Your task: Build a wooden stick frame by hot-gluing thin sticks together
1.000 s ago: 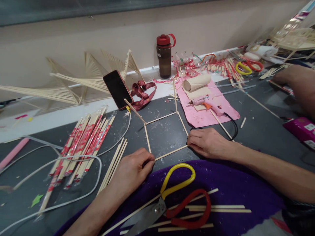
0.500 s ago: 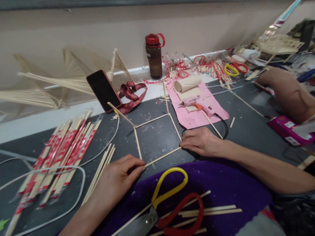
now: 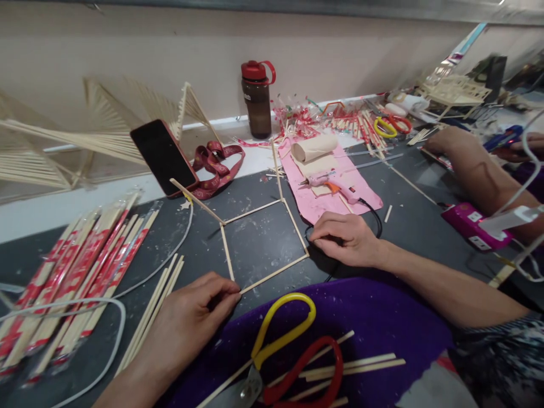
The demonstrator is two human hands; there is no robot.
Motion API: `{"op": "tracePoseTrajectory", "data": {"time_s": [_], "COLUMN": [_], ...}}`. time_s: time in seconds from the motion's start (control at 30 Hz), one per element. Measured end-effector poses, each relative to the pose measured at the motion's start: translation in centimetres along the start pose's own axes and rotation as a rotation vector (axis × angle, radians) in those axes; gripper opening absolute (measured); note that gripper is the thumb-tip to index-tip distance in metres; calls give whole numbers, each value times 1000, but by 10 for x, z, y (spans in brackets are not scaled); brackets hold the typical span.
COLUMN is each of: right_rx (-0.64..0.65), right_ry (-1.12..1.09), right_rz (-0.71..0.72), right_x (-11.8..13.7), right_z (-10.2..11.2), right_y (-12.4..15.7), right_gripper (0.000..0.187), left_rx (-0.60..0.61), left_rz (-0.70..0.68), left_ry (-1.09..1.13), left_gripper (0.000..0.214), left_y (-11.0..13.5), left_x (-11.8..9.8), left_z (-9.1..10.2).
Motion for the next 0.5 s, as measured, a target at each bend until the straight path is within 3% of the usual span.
{"op": "tracePoseTrajectory", "data": {"time_s": [0.23, 0.5], "right_rx": [178, 404], "right_ry": [26, 289], "right_rz": [-49, -42], "right_x": [-8, -11], "right_z": [-18, -35], "right_y": [7, 16], "right_gripper": [8, 28], "left_rx": [-6, -16], "left_rz": [62, 96], "left_ry": [38, 49], "left_gripper": [24, 28], "left_y": [-1, 1], "left_x": [9, 5], "left_z": [2, 13]}}
Point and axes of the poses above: each hand's wrist, its own y-axis away from the middle knuckle, its own z-axis out of the back of the hand, x = y × z, the point moved 10 cm from there along -y, towards the middle knuckle, and after that the axes turned 14 degrees about z, right-handed, at the moved point
